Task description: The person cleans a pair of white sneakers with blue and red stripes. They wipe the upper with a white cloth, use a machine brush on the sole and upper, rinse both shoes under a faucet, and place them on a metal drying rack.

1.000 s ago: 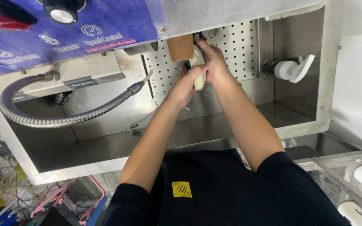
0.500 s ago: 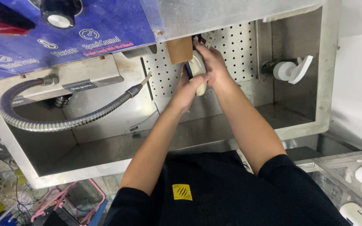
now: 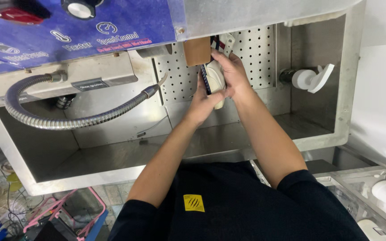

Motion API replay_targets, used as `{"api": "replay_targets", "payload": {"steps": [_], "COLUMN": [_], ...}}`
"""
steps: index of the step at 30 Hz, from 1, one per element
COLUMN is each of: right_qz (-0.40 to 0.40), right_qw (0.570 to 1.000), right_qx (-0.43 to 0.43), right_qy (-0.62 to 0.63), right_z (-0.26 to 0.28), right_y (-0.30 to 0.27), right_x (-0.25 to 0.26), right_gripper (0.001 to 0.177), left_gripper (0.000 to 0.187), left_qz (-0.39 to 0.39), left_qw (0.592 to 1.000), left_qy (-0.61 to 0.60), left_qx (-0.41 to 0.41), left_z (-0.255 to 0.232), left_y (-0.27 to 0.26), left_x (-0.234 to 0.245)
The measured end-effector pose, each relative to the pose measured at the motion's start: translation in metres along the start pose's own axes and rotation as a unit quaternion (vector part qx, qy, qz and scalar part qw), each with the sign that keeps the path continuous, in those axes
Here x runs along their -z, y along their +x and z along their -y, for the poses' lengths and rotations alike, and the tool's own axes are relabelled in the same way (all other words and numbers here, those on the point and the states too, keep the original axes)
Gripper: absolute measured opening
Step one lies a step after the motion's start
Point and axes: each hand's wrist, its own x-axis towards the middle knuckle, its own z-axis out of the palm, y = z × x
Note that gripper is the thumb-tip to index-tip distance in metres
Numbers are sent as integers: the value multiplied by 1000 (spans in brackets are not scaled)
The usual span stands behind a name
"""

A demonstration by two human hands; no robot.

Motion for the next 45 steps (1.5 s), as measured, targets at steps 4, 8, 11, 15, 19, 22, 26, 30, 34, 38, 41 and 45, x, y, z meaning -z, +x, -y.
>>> {"api": "replay_targets", "payload": {"steps": [4, 8, 11, 15, 19, 22, 26, 30, 34, 38, 41, 45], "right_qz": [2, 12, -1, 21, 37, 52, 59, 65, 68, 77, 65, 77], "right_qw": [1000, 1000, 1000, 999, 998, 997, 996, 995, 995, 995, 996, 995], "right_qx": [11, 17, 24, 31, 36, 48, 58, 63, 67, 69, 56, 47], "right_qy": [6, -1, 7, 20, 19, 15, 21, 34, 11, -11, -28, -35], "right_z": [1, 2, -1, -1, -2, -5, -9, -11, -11, -9, -6, -2], "right_y": [-7, -12, -15, -21, -26, -28, -29, -34, -39, -43, -46, -52], "right_x": [-3, -1, -2, 0, 4, 6, 11, 12, 15, 21, 22, 23], "right_gripper": [35, 34, 32, 28, 24, 22, 19, 18, 17, 18, 20, 22], "left_gripper": [110, 108, 110, 117, 127, 131, 132, 134, 134, 133, 131, 132], "left_qz": [1, 12, 39, 47, 40, 48, 50, 65, 58, 61, 63, 52], "left_qw": [1000, 998, 997, 995, 993, 995, 992, 993, 990, 994, 993, 993], "left_qy": [12, 55, 47, 66, 108, 82, 103, 80, 110, 63, 60, 95], "left_qx": [3, -6, -56, -59, -40, -42, -50, -64, -73, -60, -82, -56], "left_z": [-2, 2, 8, 17, 21, 23, 27, 30, 35, 37, 36, 39], "left_y": [-2, -5, -6, -9, -16, -18, -19, -24, -28, -36, -40, -47], "left_x": [-2, 5, 7, 11, 8, 6, 8, 7, 5, -6, -12, -15]}}
